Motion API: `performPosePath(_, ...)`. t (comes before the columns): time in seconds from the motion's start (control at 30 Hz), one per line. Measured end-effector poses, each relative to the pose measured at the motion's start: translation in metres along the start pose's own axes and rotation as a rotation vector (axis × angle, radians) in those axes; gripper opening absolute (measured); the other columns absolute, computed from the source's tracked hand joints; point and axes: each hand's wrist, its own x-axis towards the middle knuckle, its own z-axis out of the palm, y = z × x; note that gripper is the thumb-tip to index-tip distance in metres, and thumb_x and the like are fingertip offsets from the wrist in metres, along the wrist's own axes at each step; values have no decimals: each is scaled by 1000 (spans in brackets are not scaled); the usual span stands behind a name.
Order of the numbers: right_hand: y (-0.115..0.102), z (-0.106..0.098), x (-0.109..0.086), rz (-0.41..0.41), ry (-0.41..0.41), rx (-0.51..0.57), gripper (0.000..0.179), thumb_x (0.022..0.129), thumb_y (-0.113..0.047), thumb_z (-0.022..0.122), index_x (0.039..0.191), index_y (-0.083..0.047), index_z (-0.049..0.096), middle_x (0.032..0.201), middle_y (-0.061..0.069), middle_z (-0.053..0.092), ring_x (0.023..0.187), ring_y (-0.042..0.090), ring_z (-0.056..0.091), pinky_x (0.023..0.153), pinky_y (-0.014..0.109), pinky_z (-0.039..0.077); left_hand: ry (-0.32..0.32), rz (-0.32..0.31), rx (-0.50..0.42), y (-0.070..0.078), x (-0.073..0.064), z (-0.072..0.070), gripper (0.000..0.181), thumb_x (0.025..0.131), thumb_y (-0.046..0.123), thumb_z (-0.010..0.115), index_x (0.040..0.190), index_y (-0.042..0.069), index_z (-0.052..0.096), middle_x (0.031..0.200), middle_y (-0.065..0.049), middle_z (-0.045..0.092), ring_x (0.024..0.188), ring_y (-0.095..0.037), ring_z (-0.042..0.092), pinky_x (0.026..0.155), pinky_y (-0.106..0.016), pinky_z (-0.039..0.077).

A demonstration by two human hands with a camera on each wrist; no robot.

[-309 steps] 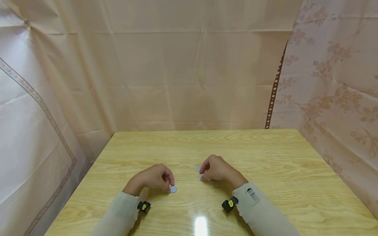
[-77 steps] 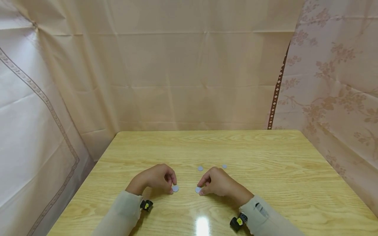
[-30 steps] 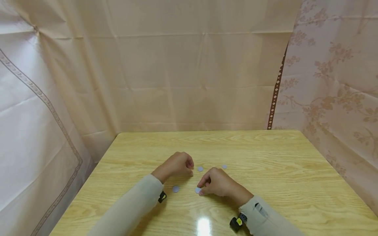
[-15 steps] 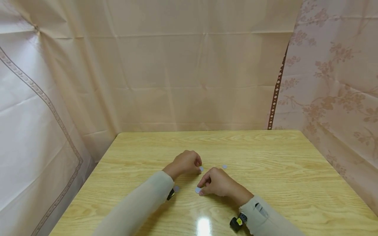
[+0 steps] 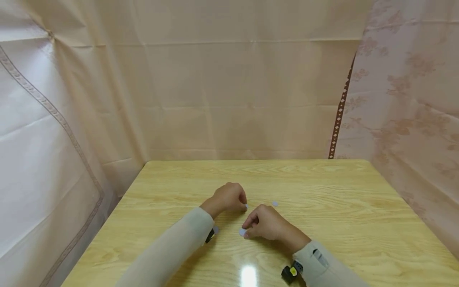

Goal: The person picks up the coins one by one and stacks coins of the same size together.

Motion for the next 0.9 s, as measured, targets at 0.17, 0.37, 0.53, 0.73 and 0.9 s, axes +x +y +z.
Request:
performPosePath(0.17, 4, -4, -5, 4, 12, -24, 10, 82, -19, 89, 89, -19, 83, 63, -3, 63, 56, 8, 47, 50, 19, 36, 7, 45, 35, 3, 5, 3, 8, 85, 29, 86, 85, 24, 80, 86, 14, 73, 79, -6, 64, 68, -26, 55)
performPosePath(0.37, 3, -4, -4, -3, 7, -13, 10, 81, -19, 89, 89, -18, 83, 64, -4, 63, 57, 8, 47, 50, 19, 36, 21, 42, 42, 1, 2, 2, 11, 84, 30, 85, 78, 26, 77, 82, 16, 70, 75, -6, 62, 65, -25, 53)
performPosePath(0.53, 1, -3, -3, 0, 12, -17, 10, 81, -18, 89, 88, -18, 83, 64, -4, 63, 58, 7, 48, 51, 19, 36, 37, 47, 22, -2, -3, -3, 11, 84, 29, 84, 77, 25, 76, 82, 16, 70, 77, -8, 61, 66, -26, 53)
performPosePath(0.73, 0, -1, -1, 3, 5, 2, 9, 82, -17, 89, 88, -17, 83, 65, -2, 63, 58, 8, 48, 50, 19, 36, 48, 55, -41, -9, -14, -8, 11, 83, 32, 86, 84, 23, 79, 83, 15, 72, 74, -5, 64, 68, -25, 55)
performPosePath(0.9, 1, 0, 0, 0, -2, 16, 9, 82, -16, 89, 88, -17, 83, 64, -2, 63, 57, 9, 46, 49, 19, 35, 82, 82, -83, -16, -21, -9, 10, 82, 32, 86, 85, 24, 80, 82, 16, 72, 71, -5, 63, 65, -25, 54)
